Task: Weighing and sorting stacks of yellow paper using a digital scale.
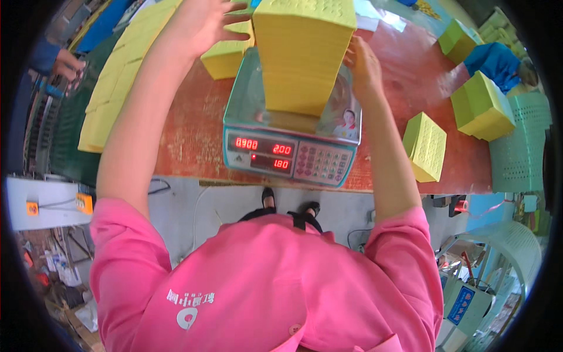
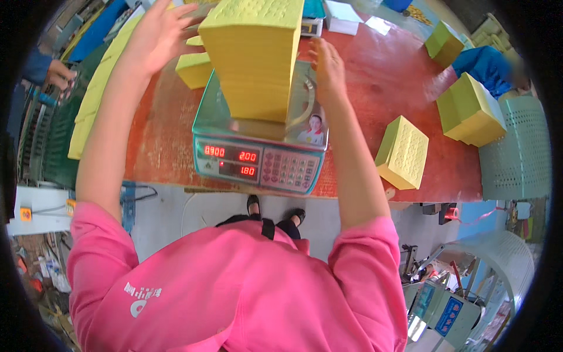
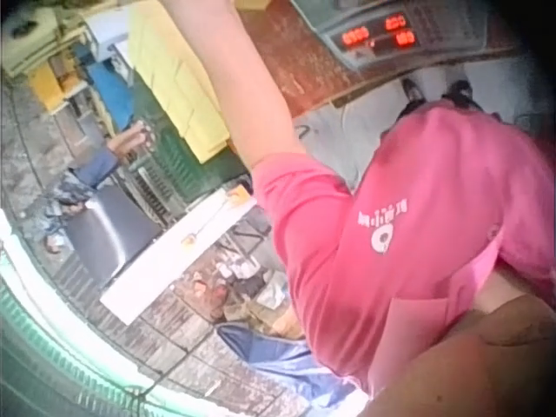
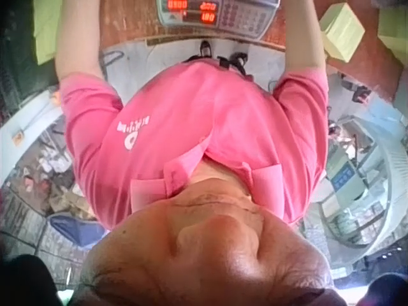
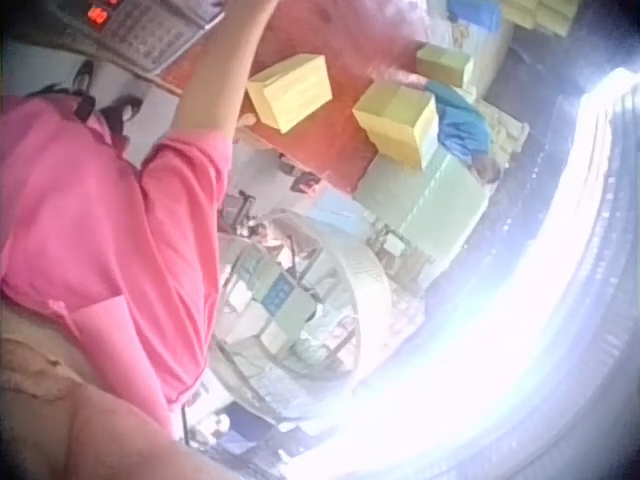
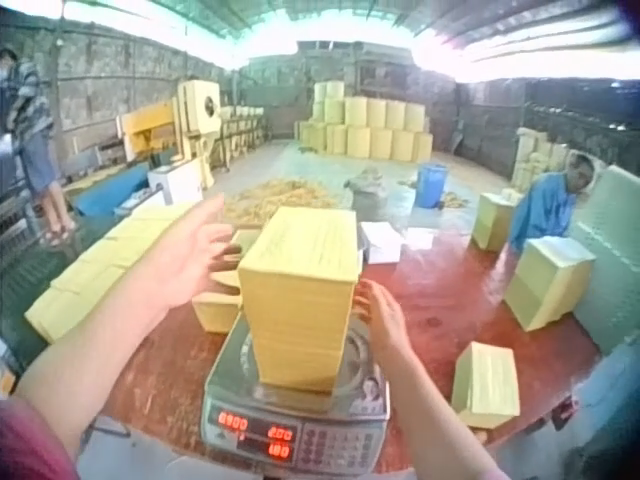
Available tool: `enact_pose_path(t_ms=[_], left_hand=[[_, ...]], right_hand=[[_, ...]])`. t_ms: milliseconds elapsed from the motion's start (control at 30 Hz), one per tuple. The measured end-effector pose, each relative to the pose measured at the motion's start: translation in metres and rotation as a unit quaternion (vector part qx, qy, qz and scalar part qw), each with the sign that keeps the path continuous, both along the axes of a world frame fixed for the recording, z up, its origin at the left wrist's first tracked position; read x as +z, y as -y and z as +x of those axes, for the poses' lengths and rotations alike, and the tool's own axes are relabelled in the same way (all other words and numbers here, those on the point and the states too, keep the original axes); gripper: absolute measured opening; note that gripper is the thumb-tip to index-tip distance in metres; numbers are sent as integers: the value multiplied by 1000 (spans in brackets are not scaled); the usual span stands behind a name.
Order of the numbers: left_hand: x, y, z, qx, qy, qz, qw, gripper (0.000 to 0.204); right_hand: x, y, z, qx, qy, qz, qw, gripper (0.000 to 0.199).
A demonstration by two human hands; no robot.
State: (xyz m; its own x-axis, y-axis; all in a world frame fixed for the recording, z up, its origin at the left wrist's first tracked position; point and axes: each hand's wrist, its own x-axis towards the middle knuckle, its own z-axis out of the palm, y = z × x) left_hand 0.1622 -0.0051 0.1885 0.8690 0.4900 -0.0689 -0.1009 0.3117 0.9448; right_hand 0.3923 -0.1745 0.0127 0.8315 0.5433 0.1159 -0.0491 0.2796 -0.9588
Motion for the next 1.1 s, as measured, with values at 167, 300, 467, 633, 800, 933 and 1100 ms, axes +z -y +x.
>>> enact_pose_path(t_ms=[167, 300, 467, 633, 800, 933, 1100], left_hand=[[-7, -17, 53, -74, -114, 142, 980, 54], [-4, -8, 40, -146, -160, 82, 973, 51], [-6, 10, 7, -195, -197, 49, 960, 60], [-6, 4, 3, -254, -219, -5, 942, 59], [-7, 23, 23, -257, -200, -24, 945, 59], [-10, 44, 32, -280, -204, -30, 938, 61], [-15, 77, 60, -202, -163, -30, 965, 56]], right_hand=[[17, -35, -44, 43, -71, -8, 997, 47], [12, -11, -54, -40, 42, -15, 998, 46], [-17, 47, -110, -145, 148, -61, 976, 38], [-11, 129, -192, -94, -28, -72, 993, 29], [-34, 129, -216, 48, -311, -31, 949, 38], [-27, 129, -194, 97, -371, 123, 915, 45], [14, 191, -136, 39, -261, -46, 963, 38]])
